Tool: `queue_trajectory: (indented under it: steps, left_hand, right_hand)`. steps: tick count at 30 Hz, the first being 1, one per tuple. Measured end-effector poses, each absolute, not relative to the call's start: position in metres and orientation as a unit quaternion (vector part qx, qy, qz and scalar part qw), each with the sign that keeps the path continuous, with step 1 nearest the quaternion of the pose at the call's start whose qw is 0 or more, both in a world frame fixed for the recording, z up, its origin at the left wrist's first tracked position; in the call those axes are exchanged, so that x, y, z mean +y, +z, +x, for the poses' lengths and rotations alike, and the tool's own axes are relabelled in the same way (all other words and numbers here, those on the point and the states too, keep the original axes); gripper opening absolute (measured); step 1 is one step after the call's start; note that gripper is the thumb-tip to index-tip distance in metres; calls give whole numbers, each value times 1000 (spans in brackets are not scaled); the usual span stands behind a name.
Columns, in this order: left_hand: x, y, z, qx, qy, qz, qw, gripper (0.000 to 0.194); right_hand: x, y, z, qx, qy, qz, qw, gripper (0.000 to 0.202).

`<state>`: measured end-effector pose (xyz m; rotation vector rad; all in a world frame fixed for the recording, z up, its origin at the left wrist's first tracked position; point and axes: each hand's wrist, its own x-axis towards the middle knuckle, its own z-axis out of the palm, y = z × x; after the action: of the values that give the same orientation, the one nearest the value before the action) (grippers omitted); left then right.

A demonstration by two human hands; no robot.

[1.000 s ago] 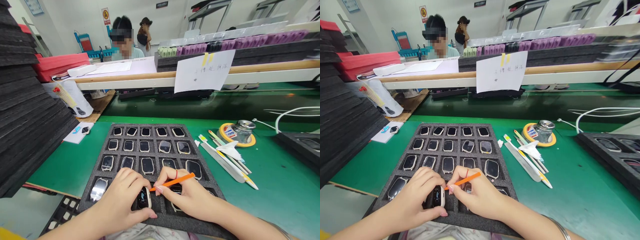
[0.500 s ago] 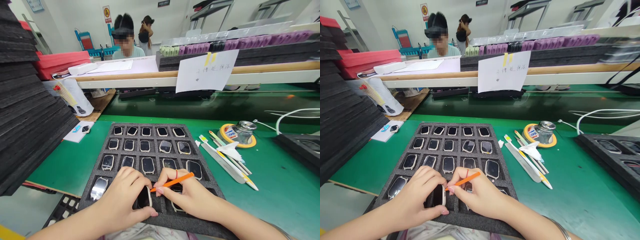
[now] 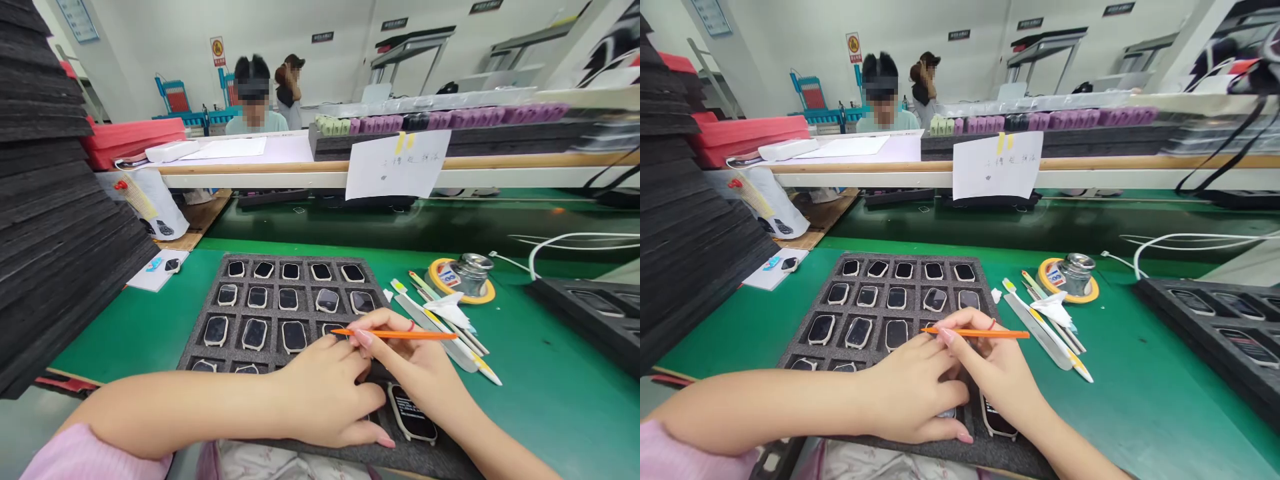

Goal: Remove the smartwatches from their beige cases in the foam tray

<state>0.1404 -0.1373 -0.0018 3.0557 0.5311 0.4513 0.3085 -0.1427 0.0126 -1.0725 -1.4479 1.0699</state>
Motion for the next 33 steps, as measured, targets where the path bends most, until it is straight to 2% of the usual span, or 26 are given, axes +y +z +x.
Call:
queue_trajectory:
  steps: [4,10,17,22,26,29,33]
  left_hand:
    - [-140,4,131,201,136,970,9,41]
    - [-150,9,110,245,160,953,80,34]
    - [-147,0,109,190,227,955,17,23]
    - [-146,1,106,214,217,949,83,20]
    - [-147,4,104,270,188,924,196,36]
    - [-145,5,105,280,192,912,231,48]
    - [-143,4,108,280,188,908,249,48]
  right_hand:
    - [-151,6,318,-602,424,-455,501,21]
    - [-161,-8,321,-607,408,-466,499,28]
    - [-161,-8,320,-550,508,-462,476,37]
    - [-164,-10,323,-534,528,-466,468,41]
    - [-168,-10,324,-572,517,-464,437,39]
    - [-170,-9,324,-631,474,-462,405,34]
    - [-171,-6,322,-674,437,-465,371,28]
